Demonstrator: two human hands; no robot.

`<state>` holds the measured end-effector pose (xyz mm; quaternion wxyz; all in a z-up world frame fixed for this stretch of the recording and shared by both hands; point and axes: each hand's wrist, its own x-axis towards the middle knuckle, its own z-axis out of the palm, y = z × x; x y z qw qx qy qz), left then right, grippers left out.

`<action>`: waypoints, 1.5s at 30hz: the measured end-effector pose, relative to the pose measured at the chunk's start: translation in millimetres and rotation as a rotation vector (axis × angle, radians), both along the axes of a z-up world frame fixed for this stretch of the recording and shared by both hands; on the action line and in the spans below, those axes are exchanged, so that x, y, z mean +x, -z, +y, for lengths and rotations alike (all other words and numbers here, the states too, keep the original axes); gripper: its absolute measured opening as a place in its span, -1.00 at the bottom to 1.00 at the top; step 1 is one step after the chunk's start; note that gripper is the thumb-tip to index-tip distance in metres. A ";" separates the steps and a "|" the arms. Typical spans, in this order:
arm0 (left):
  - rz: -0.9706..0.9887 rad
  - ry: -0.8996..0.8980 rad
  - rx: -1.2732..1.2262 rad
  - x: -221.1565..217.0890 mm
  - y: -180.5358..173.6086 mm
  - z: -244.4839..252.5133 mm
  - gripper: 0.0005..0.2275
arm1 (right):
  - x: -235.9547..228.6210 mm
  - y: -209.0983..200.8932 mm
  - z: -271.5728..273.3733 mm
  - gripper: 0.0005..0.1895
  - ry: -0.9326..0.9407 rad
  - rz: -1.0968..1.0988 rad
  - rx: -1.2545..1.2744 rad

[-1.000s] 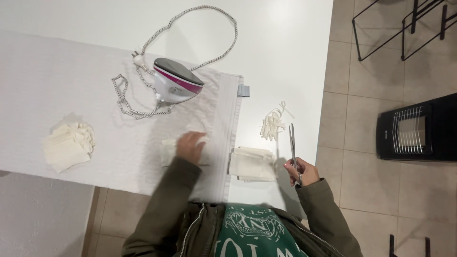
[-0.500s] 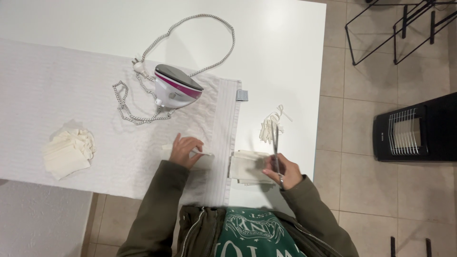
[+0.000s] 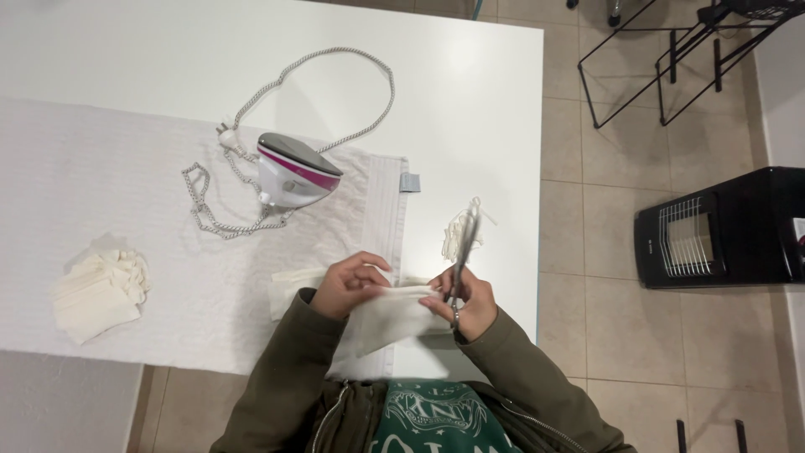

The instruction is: Trimming the edges of folded white fabric squares using scissors.

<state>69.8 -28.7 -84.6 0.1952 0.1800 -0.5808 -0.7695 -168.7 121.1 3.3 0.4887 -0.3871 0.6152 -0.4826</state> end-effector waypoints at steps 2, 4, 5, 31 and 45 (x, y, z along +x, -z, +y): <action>0.160 0.010 0.229 -19.9 -24.8 10.3 -0.51 | -5.6 6.3 2.0 -0.64 0.052 -0.030 -0.044; 0.315 0.022 0.462 -37.5 -45.5 26.3 -0.37 | -9.7 5.2 0.5 -0.65 0.106 -0.062 -0.088; 0.407 0.063 0.565 -45.2 -53.6 37.5 -0.31 | -11.1 1.1 -1.7 -0.65 0.115 -0.057 -0.095; 0.191 -0.087 0.784 -42.1 -98.9 17.0 -0.45 | -16.1 7.0 60.0 -0.29 -0.280 -0.033 0.000; 0.216 -0.081 0.788 -45.8 -100.3 18.1 -0.45 | -13.4 -3.9 54.6 -0.51 -0.248 0.143 0.100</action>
